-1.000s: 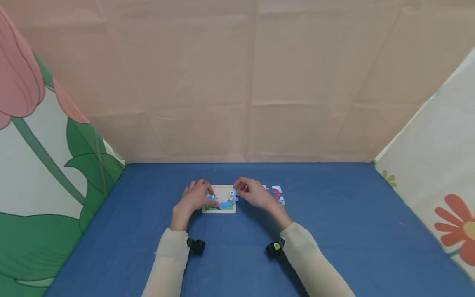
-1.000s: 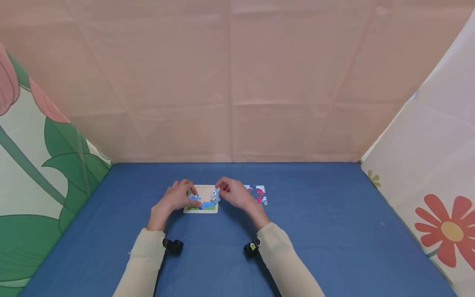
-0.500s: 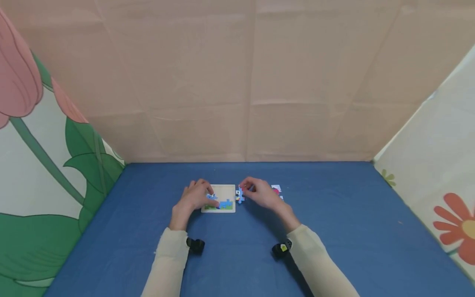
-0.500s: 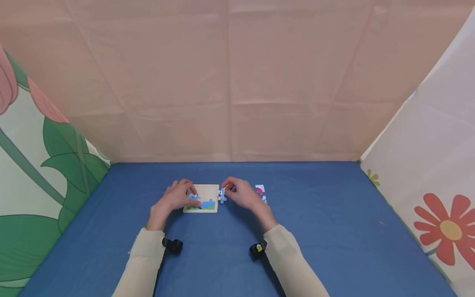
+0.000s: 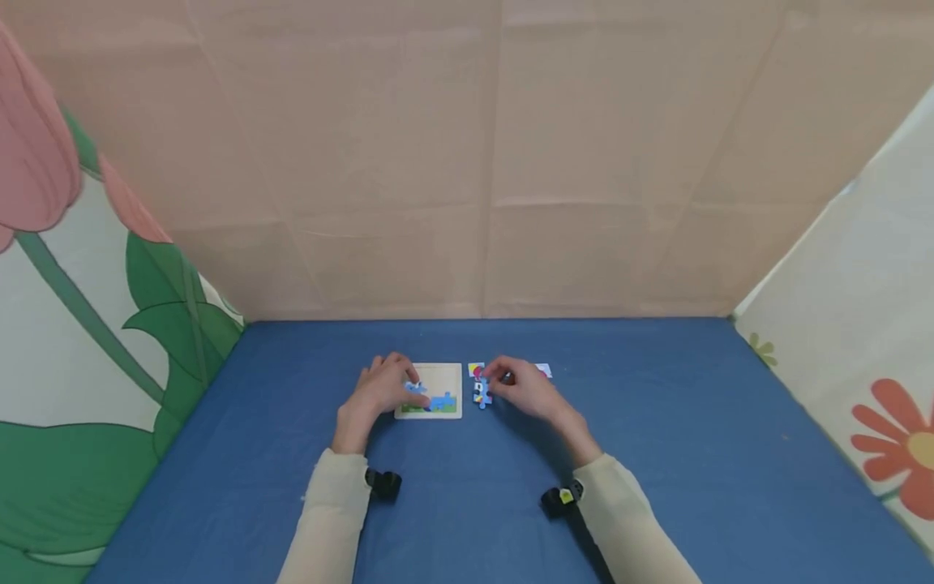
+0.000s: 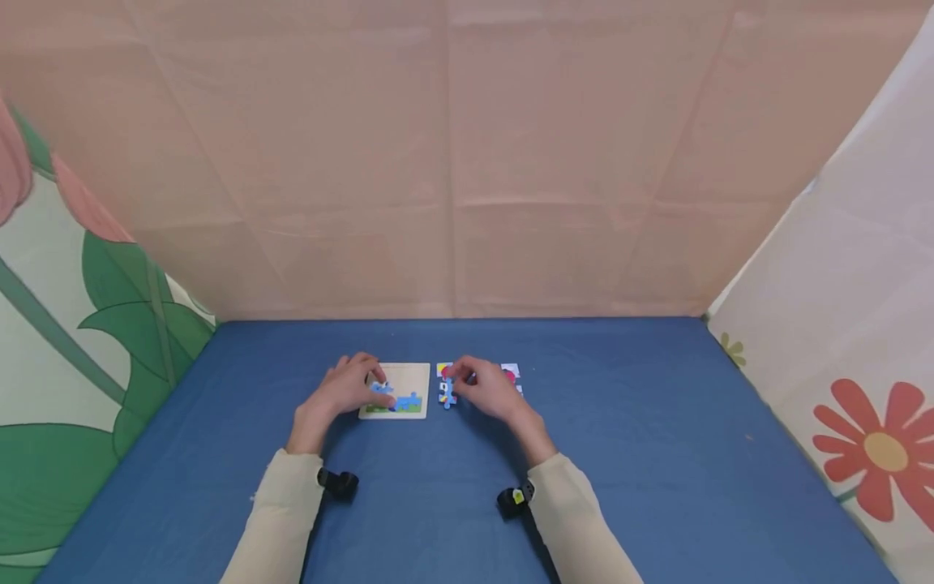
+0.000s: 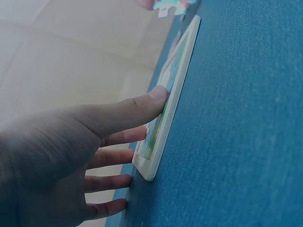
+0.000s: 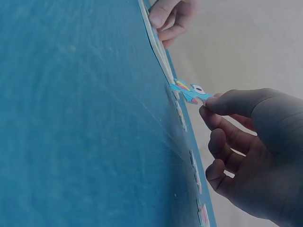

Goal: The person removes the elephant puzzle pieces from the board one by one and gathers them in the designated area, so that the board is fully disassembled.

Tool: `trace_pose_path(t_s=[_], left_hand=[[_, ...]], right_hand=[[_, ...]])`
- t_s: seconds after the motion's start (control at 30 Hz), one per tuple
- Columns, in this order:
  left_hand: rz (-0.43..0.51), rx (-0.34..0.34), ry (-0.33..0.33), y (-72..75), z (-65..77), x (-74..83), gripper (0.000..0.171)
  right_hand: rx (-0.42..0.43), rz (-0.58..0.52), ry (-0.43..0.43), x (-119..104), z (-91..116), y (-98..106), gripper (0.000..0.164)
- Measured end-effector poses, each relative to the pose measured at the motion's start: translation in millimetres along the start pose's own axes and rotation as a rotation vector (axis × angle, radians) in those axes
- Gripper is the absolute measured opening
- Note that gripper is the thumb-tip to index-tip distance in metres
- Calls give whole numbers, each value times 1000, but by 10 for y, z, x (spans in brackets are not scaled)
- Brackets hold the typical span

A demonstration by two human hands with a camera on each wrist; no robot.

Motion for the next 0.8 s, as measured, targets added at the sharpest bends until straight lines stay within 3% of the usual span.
trace_pose_path(t_s=[0.8], left_hand=[[-6, -6, -10, -13, -16, -23, 47]], right_hand=[[-32, 18, -65, 281, 35, 232, 16]])
Point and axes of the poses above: each hand's wrist, its own z-axis away from the middle knuckle, its own y-axis out of the back of the hand, x = y × z, the point moved 7 cm from there along -z, towards the middle knuckle, and after that the axes turned 12 degrees about -y, right-handed, at the moved point
